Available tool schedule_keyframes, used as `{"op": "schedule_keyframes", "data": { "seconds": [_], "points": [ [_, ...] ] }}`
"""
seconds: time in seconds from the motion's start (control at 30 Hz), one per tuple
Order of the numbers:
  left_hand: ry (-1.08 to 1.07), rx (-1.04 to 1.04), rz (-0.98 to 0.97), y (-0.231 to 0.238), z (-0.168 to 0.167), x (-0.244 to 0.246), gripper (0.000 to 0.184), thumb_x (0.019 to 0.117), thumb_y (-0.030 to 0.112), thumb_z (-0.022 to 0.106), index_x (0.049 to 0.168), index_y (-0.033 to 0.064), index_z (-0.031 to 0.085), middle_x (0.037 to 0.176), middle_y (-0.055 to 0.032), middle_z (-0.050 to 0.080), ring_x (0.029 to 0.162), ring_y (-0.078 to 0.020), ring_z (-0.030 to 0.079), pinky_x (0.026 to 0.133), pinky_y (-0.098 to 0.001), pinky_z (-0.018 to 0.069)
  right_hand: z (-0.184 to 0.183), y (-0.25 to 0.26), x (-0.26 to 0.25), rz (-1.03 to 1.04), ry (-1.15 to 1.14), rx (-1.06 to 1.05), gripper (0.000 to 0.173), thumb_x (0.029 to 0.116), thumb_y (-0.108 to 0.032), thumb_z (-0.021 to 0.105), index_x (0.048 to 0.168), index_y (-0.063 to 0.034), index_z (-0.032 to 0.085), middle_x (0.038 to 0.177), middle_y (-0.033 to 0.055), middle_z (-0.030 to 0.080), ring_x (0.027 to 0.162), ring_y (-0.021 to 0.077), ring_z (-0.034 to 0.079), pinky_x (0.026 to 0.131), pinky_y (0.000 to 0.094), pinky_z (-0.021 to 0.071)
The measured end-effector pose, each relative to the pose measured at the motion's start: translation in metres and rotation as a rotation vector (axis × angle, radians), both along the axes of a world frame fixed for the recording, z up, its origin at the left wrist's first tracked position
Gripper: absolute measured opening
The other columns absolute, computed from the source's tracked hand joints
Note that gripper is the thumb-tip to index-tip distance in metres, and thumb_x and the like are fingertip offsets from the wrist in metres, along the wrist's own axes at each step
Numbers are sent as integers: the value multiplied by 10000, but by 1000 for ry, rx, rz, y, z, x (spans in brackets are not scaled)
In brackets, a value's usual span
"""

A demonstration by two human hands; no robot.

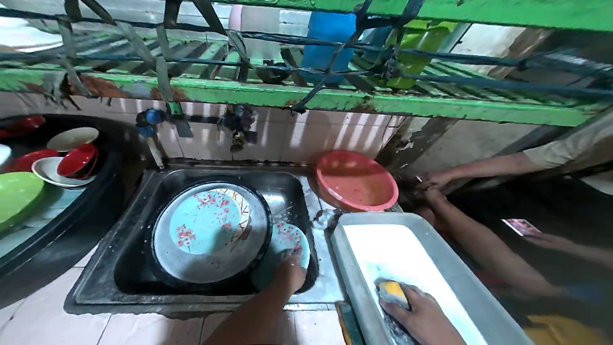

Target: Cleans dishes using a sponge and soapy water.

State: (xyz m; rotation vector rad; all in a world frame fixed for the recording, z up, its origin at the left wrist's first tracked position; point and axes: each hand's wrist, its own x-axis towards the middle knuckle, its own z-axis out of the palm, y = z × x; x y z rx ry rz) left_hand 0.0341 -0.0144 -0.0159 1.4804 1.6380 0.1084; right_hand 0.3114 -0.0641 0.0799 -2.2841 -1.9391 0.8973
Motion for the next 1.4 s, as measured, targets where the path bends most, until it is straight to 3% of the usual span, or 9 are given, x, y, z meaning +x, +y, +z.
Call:
{"op": "schedule_keyframes", "data": {
  "seconds": [0.3, 0.47, 0.57, 0.67, 0.77, 0.97, 1.13, 1.27, 1.4],
  "points": [
    [144, 54, -56, -2, 12, 7, 662, 948, 231, 616, 1575, 184, 408, 1650, -31, 345, 1526, -276, 289, 1203, -537, 297, -2, 2, 1, -19, -9, -20, 653, 879, -392, 775, 1372, 3, 610, 1440, 255, 545, 1373, 482, 448, 1133, 630, 358],
    [173, -16, -110, -1, 8, 8, 875, 946, 331, 642, 1650, 130, 162, 1718, -120, 106, 1541, -369, 233, 1192, -560, 324, 0, 3, -2, -26, -9, -35, 674, 887, -385, 768, 1398, 14, 583, 1450, 271, 529, 1385, 483, 435, 1144, 627, 345],
    [214, -110, -144, -1, 4, 9, 970, 928, 221, 678, 1648, 77, 45, 1703, -223, -2, 1524, -467, 205, 1175, -580, 337, 2, 1, -3, -28, -2, -33, 678, 887, -382, 769, 1404, 13, 578, 1446, 277, 532, 1382, 494, 435, 1139, 637, 345],
    [275, -67, -161, 2, 26, 15, 889, 946, 132, 631, 1632, 20, 77, 1603, -311, 290, 1415, -514, 389, 1108, -614, 408, 1, 2, 0, -22, 14, -15, 693, 878, -377, 770, 1405, 27, 573, 1422, 299, 541, 1367, 501, 450, 1139, 633, 354],
    [260, -41, -129, 8, 68, 13, 810, 967, 134, 577, 1630, 40, 121, 1370, -265, 583, 1212, -427, 620, 986, -574, 519, 3, 2, -2, -17, 12, -35, 679, 895, -366, 764, 1403, 39, 567, 1430, 297, 533, 1373, 493, 445, 1146, 624, 345],
    [-72, 119, 74, 36, 97, -62, 541, 992, 95, 542, 1522, 55, 444, 1449, -215, 553, 1353, -338, 530, 1126, -522, 414, 5, 1, -2, -5, 17, -23, 676, 899, -361, 761, 1402, 47, 566, 1436, 309, 527, 1370, 506, 445, 1149, 634, 329],
    [-18, 191, 166, 27, 67, -121, 526, 1009, 37, 500, 1529, 15, 425, 1527, -210, 478, 1439, -309, 444, 1206, -446, 341, 2, 1, 0, -6, 18, -17, 693, 897, -374, 760, 1406, 52, 559, 1441, 316, 520, 1383, 514, 427, 1159, 636, 316],
    [136, 233, 266, 18, 66, -130, 415, 998, 56, 529, 1410, 28, 576, 1437, -210, 554, 1378, -337, 494, 1171, -483, 364, -1, 3, 3, -9, 11, -17, 703, 898, -388, 756, 1401, 61, 558, 1446, 324, 511, 1377, 518, 436, 1146, 649, 329],
    [163, 197, 223, 9, 69, -123, 411, 1037, 48, 454, 1436, 17, 548, 1467, -229, 506, 1378, -337, 494, 1165, -433, 391, -5, 3, 4, 0, 14, 0, 697, 892, -382, 763, 1390, 63, 566, 1428, 324, 525, 1361, 519, 451, 1135, 648, 343]
  ]
}}
